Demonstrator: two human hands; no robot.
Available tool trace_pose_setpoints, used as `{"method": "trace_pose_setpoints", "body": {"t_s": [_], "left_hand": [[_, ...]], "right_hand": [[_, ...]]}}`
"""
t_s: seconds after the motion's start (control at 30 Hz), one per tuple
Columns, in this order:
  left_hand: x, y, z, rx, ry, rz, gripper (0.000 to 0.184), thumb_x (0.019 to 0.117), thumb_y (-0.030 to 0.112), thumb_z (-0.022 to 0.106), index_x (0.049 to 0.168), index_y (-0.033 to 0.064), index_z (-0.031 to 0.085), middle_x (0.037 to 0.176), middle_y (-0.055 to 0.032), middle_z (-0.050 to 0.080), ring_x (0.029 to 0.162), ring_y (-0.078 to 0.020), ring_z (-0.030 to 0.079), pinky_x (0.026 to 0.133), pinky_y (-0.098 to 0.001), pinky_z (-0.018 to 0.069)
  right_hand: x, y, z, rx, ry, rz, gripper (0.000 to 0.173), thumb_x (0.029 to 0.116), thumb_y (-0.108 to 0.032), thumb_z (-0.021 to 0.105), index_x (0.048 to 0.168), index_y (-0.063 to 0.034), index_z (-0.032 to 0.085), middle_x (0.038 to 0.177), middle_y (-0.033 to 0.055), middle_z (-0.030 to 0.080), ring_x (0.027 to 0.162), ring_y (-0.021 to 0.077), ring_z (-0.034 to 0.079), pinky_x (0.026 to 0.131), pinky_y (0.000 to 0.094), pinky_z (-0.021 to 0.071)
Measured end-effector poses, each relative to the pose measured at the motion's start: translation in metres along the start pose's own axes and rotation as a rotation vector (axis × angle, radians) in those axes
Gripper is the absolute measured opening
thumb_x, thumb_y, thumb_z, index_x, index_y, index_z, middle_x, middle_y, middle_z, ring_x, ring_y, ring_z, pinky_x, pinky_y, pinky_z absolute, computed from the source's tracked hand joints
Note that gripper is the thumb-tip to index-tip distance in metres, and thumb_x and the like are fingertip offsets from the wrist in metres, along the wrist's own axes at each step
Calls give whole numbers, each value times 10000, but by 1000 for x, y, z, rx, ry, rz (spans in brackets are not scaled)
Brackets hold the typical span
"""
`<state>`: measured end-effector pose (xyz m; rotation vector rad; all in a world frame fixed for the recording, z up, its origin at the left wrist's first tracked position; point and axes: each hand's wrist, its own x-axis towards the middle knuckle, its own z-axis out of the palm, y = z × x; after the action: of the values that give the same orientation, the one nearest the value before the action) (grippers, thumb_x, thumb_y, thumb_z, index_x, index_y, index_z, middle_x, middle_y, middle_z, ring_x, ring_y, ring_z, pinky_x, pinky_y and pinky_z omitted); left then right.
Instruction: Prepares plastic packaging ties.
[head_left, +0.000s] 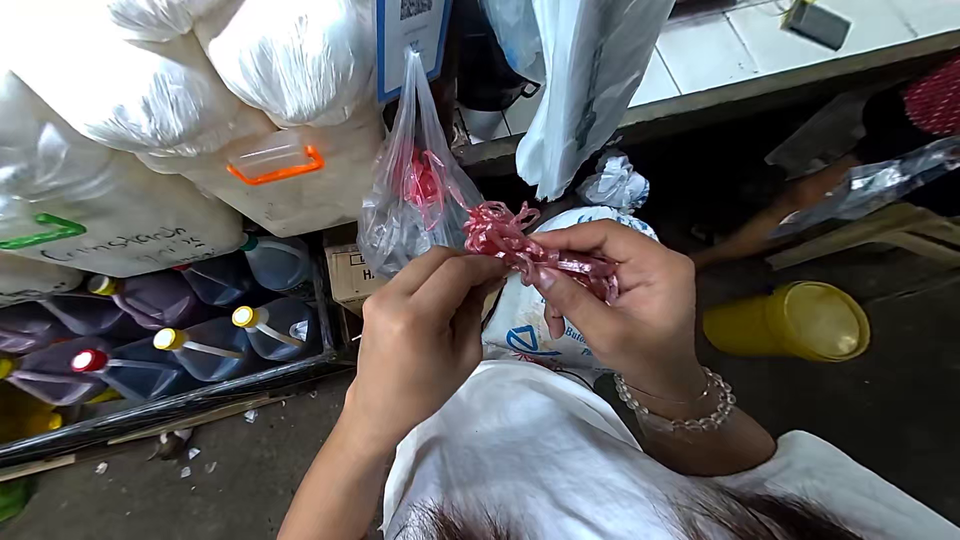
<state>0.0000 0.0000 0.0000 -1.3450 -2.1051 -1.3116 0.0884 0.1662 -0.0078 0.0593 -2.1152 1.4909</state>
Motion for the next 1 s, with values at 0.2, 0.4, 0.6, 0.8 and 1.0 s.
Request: {"method": "trace_pose_setpoints", "body": {"t_s": [0.2,0.4,0.6,0.8,1.0], "left_hand": [[0,-12,3,-159,-12,53,55,870,-49,646,865,-59,700,814,-110,708,783,-11,656,762,-103,506],[-7,-22,21,-256,104,-1,134,902,43,723,872,-13,605,868,-69,655,817,8,627,742,-107,505],[-12,-35,23,-337,36,23,113,925,90,717,937,-1,650,1005,-47,551,953,-3,584,859,-118,511],[-23,-33,36,-277,167,-21,98,944,56,685,933,-41,690,915,-65,630,890,-11,609,814,-116,496],[-32,-23,49,-425,253,-142,97,913,82,735,911,4,676,888,28,661,814,58,617,733,-99,521]], "right_hand": [[-1,-1,-6,-72,-69,-6,202,892,-33,651,1072,57,668,875,-34,667,634,-109,562,559,60,500],[-2,0,-8,-29,-50,-22,187,917,-14,617,1077,71,663,880,-37,668,632,-105,563,556,69,507],[-2,-1,-11,246,-38,148,176,986,-3,518,1107,-1,646,772,-93,642,514,-65,545,458,105,499],[0,-4,-11,165,-41,153,182,954,7,541,1084,10,669,792,-86,649,513,-77,527,450,98,483],[2,0,-13,163,-74,174,161,944,7,555,1050,-9,676,743,-96,624,506,-85,509,440,87,455]]}}
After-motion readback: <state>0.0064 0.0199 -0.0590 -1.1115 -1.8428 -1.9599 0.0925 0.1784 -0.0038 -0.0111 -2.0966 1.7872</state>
